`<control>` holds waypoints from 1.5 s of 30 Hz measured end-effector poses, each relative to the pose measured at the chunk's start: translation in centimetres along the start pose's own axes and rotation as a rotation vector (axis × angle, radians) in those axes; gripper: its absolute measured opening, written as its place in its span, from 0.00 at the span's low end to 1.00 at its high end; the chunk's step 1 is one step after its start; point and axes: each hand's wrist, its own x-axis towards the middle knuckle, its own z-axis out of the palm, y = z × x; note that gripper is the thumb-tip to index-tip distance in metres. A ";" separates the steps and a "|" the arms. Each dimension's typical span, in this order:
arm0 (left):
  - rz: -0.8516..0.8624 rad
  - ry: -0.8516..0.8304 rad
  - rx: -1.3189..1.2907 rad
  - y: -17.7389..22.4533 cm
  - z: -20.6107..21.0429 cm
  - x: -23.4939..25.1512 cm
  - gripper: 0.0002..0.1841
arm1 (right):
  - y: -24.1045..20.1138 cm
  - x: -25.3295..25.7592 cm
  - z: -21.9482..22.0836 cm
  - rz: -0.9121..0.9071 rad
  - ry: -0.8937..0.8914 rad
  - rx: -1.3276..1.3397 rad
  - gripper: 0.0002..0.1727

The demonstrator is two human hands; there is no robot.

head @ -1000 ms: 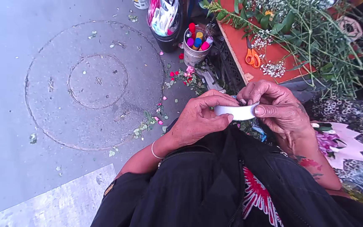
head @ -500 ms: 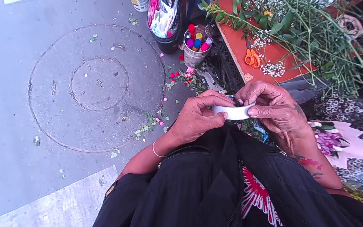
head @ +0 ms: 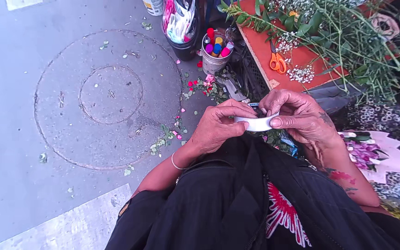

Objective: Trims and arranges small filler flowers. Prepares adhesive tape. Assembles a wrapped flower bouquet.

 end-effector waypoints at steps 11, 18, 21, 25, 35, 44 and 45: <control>0.025 -0.047 -0.062 -0.3 0.2 -0.5 0.06 | -0.3 -0.8 0.2 -0.020 -0.023 -0.015 0.08; 0.022 -0.051 -0.018 -0.9 0.4 -0.7 0.12 | -0.3 -1.4 0.3 -0.030 -0.005 -0.036 0.08; -0.016 -0.095 -0.042 -0.5 0.2 -0.7 0.10 | -0.4 -1.6 0.3 -0.022 0.003 -0.001 0.08; 0.074 -0.195 0.088 0.4 0.1 -0.8 0.24 | -0.3 -2.1 0.8 -0.062 0.067 0.031 0.08; 0.236 -0.092 0.166 -0.1 -0.1 -0.5 0.11 | 1.0 -3.0 3.1 -0.312 0.171 -0.149 0.07; 0.771 0.257 1.100 -0.8 0.4 -1.2 0.25 | 0.9 -2.7 3.1 -0.529 0.280 -0.318 0.09; 0.805 0.239 1.241 -0.9 0.7 -1.1 0.26 | 0.9 -2.7 3.1 -0.523 0.274 -0.326 0.09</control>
